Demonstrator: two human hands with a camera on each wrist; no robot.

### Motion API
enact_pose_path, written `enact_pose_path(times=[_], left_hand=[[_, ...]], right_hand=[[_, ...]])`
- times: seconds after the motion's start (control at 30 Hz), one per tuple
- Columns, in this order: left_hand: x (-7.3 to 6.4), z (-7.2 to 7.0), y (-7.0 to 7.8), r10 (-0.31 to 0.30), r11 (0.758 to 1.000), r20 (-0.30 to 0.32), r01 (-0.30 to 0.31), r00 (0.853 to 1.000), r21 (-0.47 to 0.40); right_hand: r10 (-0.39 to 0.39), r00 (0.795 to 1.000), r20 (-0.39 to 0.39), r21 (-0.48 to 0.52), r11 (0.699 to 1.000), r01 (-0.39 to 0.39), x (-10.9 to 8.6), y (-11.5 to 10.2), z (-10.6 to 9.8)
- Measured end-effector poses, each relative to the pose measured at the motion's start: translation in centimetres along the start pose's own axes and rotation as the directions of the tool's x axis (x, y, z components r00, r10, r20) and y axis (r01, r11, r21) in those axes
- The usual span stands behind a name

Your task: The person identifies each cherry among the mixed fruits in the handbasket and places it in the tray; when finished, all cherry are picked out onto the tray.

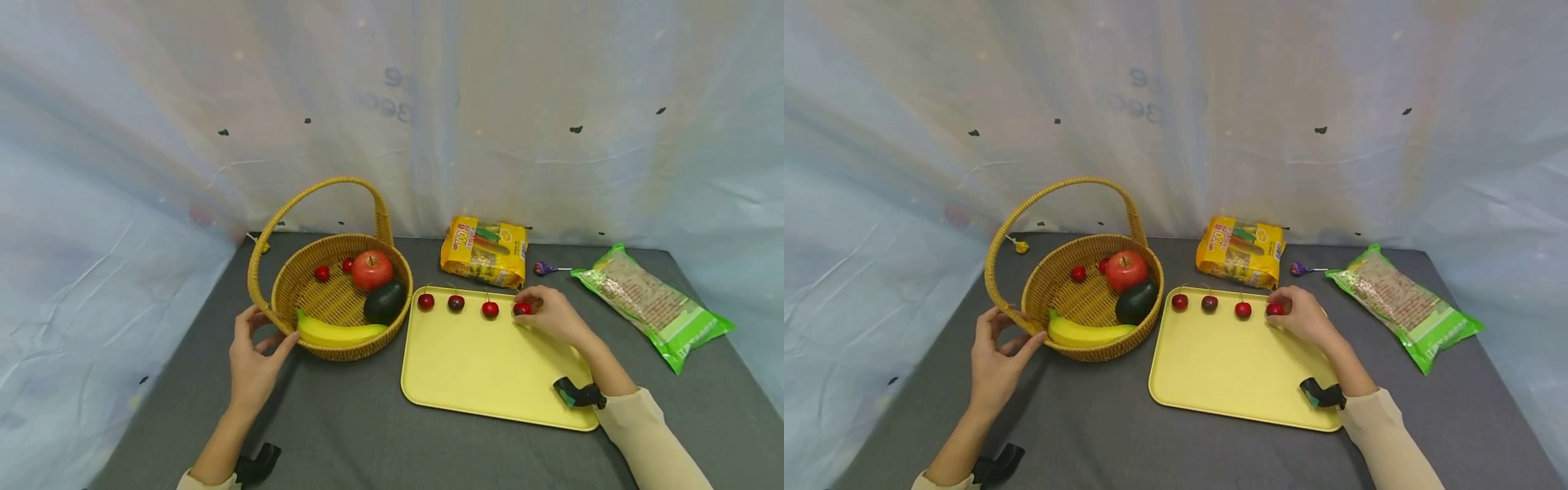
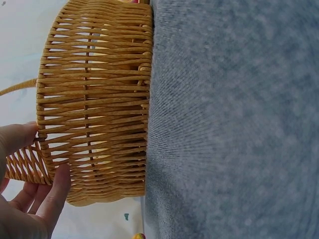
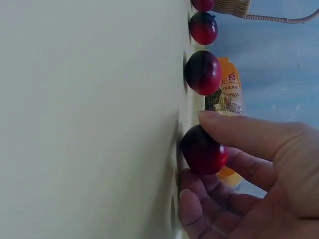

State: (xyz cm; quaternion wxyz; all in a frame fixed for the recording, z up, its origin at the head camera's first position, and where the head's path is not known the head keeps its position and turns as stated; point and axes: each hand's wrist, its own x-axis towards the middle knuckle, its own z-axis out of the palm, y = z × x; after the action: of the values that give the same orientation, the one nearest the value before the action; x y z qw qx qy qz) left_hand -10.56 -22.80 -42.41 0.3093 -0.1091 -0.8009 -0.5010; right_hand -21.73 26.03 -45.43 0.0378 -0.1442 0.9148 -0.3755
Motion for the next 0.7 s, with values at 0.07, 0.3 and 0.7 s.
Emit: enact_pose_path(times=[0.07, 0.3, 0.7], left_hand=[[0.0, 0.0, 0.0, 0.001, 1.0, -0.002, -0.001, 1.0, 0.002], [-0.1, 0.1, -0.2, 0.001, 1.0, -0.003, -0.001, 1.0, 0.006], [0.0, 0.0, 0.0, 0.018, 1.0, -0.005, -0.018, 1.0, 0.011]], right_hand=[[0.004, 1.0, -0.003, -0.002, 1.0, -0.004, -0.1, 0.1, -0.1], [0.003, 1.0, 0.007, -0.026, 1.0, -0.003, -0.4, -0.1, -0.8], [-0.141, 0.988, 0.064, -0.084, 0.986, 0.146, 2.7, -4.6, -1.5]])
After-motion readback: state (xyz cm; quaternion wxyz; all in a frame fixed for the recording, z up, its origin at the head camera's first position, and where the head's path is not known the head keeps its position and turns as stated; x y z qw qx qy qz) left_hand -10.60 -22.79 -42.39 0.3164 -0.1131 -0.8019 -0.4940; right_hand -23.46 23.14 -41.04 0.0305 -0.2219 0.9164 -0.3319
